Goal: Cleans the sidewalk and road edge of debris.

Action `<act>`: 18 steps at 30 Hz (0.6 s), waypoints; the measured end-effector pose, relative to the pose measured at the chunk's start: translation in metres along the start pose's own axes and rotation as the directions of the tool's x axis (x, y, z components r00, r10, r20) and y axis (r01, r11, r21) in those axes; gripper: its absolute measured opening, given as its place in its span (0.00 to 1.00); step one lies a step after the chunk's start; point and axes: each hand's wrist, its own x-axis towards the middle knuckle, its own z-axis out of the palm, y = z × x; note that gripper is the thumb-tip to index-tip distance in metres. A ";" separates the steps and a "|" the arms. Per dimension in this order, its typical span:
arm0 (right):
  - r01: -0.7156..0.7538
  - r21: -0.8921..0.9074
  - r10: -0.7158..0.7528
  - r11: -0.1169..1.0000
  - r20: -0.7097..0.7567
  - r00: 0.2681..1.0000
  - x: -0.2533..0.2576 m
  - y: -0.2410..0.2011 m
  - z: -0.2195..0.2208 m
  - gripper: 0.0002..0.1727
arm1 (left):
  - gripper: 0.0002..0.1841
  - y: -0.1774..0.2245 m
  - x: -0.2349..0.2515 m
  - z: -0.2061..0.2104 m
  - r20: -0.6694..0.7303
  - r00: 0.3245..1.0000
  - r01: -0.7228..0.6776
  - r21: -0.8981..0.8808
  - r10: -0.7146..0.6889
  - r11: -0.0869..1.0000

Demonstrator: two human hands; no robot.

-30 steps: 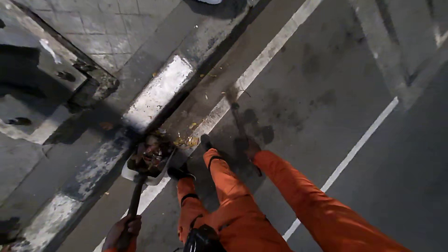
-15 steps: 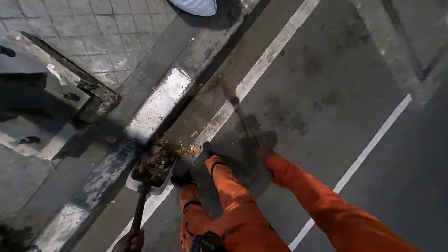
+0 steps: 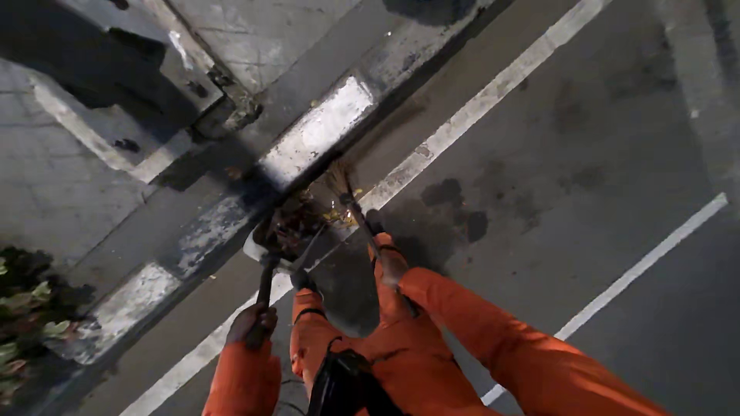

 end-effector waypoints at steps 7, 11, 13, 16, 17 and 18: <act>0.100 0.003 -0.100 0.995 0.117 0.988 -0.045 -0.090 0.140 0.48 | 0.11 -0.002 0.026 -0.083 0.108 0.994 0.021 -0.071 -0.013 0.997; 0.107 0.046 -0.110 0.993 0.069 0.992 -0.089 -0.033 0.172 0.43 | 0.11 -0.010 0.039 -0.160 0.150 0.989 0.015 -0.053 -0.007 0.998; 0.032 0.196 -0.033 0.980 0.005 0.999 -0.130 -0.003 0.200 0.41 | 0.10 -0.008 0.036 -0.190 0.153 0.987 -0.042 -0.006 0.042 0.999; -0.129 0.416 0.163 0.900 -0.047 0.986 -0.170 0.011 0.250 0.42 | 0.09 -0.009 0.029 -0.210 0.107 0.991 -0.093 0.063 0.086 0.994; -0.167 0.473 0.228 0.865 -0.075 0.971 -0.163 0.005 0.258 0.41 | 0.08 -0.006 0.031 -0.206 0.077 0.992 -0.103 0.089 0.096 0.991; -0.200 0.509 0.280 0.837 -0.085 0.956 -0.150 -0.005 0.261 0.39 | 0.07 -0.004 0.034 -0.200 0.041 0.994 -0.102 0.118 0.098 0.988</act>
